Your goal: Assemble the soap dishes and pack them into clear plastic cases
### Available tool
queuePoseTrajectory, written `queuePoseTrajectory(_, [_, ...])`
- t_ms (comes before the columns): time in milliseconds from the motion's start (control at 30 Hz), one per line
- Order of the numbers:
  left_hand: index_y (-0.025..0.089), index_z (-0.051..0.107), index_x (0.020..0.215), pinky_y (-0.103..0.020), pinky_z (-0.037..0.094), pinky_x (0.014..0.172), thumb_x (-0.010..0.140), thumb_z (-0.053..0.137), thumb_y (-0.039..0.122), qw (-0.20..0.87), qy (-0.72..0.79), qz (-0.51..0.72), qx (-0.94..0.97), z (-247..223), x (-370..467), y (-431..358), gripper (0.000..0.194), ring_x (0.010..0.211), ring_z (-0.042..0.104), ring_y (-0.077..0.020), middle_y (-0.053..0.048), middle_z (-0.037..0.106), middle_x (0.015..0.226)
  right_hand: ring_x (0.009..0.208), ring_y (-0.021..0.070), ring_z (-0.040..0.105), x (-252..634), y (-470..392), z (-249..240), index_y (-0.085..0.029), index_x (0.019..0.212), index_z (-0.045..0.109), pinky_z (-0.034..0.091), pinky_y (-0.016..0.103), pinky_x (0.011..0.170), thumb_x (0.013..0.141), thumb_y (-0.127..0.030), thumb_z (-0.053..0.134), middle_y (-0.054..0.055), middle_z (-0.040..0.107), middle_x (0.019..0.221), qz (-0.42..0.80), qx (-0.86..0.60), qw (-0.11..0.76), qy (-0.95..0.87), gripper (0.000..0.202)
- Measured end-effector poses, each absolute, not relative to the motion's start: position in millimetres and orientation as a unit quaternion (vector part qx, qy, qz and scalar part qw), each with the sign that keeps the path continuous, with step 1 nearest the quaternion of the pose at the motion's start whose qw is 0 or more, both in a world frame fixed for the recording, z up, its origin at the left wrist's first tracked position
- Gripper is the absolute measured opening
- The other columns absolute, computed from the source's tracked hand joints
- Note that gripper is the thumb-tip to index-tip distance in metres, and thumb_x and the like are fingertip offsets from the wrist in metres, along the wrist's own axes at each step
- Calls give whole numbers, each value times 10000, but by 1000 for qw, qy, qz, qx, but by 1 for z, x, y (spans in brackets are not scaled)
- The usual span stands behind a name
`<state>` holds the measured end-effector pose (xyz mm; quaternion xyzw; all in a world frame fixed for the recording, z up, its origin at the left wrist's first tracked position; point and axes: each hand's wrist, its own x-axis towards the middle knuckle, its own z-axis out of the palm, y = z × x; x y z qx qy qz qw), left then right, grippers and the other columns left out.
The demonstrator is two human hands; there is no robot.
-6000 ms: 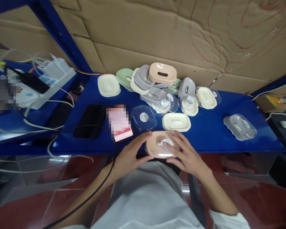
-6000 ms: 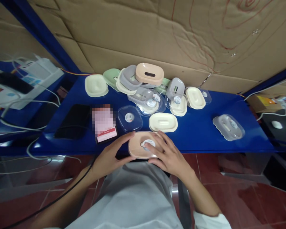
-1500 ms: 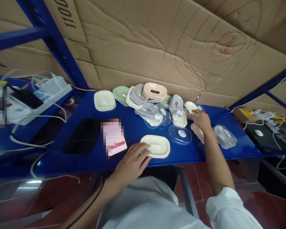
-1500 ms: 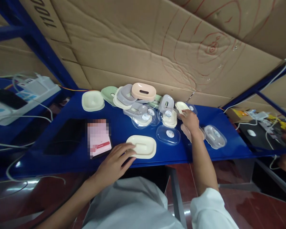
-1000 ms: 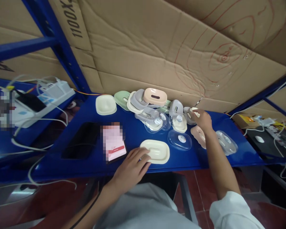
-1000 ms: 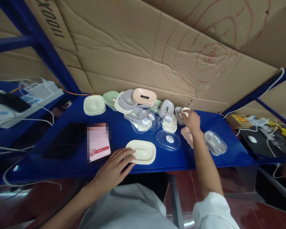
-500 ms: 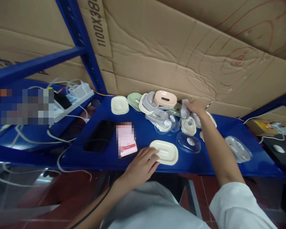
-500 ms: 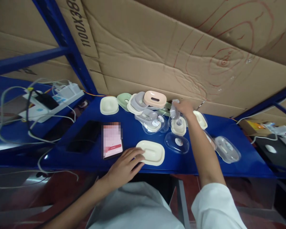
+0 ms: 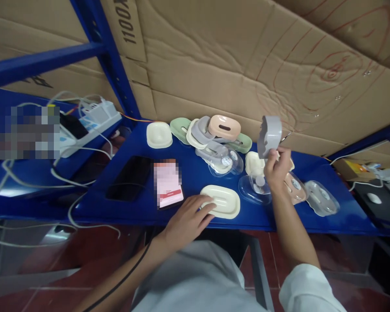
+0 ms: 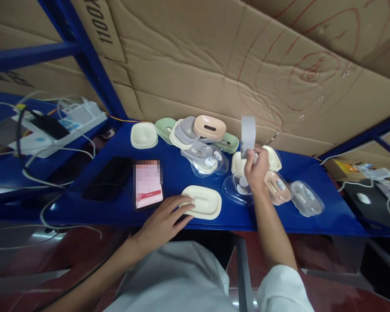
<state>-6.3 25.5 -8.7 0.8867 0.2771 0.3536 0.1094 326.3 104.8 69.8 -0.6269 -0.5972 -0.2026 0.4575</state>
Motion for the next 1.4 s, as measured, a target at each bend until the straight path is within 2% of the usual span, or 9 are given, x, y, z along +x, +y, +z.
queuePoseTrajectory(167, [212, 588, 1404, -473, 609, 1059, 1029, 678, 246, 119, 306, 337, 882, -4, -6, 24, 387, 1254, 689, -295, -141, 680, 1370, 1081, 293, 715, 323, 105, 64, -193, 1127, 632, 538, 487, 969, 1111, -588, 352, 167, 741, 1122, -241, -539, 449, -671, 485])
queuePoseTrajectory(300, [202, 558, 1436, -495, 586, 1114, 1005, 711, 228, 103, 315, 365, 870, -1, -7, 23, 458, 1377, 616, -326, -191, 578, 1494, 1060, 241, 749, 294, 42, 69, -238, 1258, 658, 519, 416, 967, 1097, -394, 556, 99, 794, 1145, -255, -454, 328, -788, 246])
queuePoseTrajectory(367, [214, 555, 1419, -490, 591, 1112, 992, 730, 216, 98, 315, 399, 856, -2, -8, 22, 462, 1420, 583, -326, -198, 527, 1538, 1037, 210, 765, 272, 5, 60, -245, 1289, 656, 514, 373, 950, 1073, -309, 627, 66, 817, 1109, -237, -442, 276, -819, 228])
queuePoseTrajectory(467, [250, 534, 1425, -519, 575, 1136, 963, 772, 207, 92, 308, 429, 844, -4, -8, 23, 521, 1498, 510, -336, -188, 456, 1607, 1101, 219, 769, 244, -30, 39, -194, 1257, 673, 508, 377, 990, 1036, -244, 692, 76, 827, 1108, -175, -442, 268, -838, 227])
queuePoseTrajectory(633, [194, 572, 1421, -544, 512, 1208, 1002, 711, 205, 83, 285, 368, 881, -3, -6, 26, 442, 1530, 476, -353, -196, 545, 1569, 1375, 260, 656, 228, -33, 17, -191, 1291, 663, 446, 482, 1188, 1065, -278, 644, 112, 771, 1325, -65, -459, 268, -844, 243])
queuePoseTrajectory(867, [165, 618, 1348, -518, 522, 1201, 1044, 653, 259, 100, 307, 339, 884, -2, -9, 27, 320, 1493, 515, -328, -204, 535, 1575, 1462, 227, 577, 228, -32, 15, -218, 1418, 620, 332, 497, 1294, 1076, -208, 599, 88, 715, 1439, -28, -455, 228, -860, 343])
queuePoseTrajectory(1033, [151, 674, 1291, -517, 506, 1217, 1045, 647, 251, 65, 270, 329, 902, -1, -9, 30, 267, 1460, 540, -323, -185, 626, 1484, 1533, 273, 483, 227, -34, 18, -277, 1423, 639, 202, 568, 1319, 1078, -235, 598, 52, 652, 1529, -29, -487, 202, -849, 350])
queuePoseTrajectory(1233, [165, 691, 1316, -505, 493, 1237, 1063, 611, 240, 45, 264, 302, 915, 0, -7, 31, 276, 1426, 576, -294, -143, 670, 1455, 1572, 274, 424, 245, -33, 20, -270, 1498, 585, 315, 524, 1290, 1083, -317, 578, 98, 546, 1627, -25, -485, 206, -850, 417])
queuePoseTrajectory(1400, [187, 709, 1276, -520, 503, 1228, 1036, 665, 285, 61, 293, 294, 908, 0, -6, 28, 263, 1440, 560, -320, -124, 644, 1494, 1549, 308, 449, 307, -23, 28, -260, 1512, 582, 316, 565, 1272, 1101, -328, 513, 122, 573, 1599, -119, -640, 271, -709, 422])
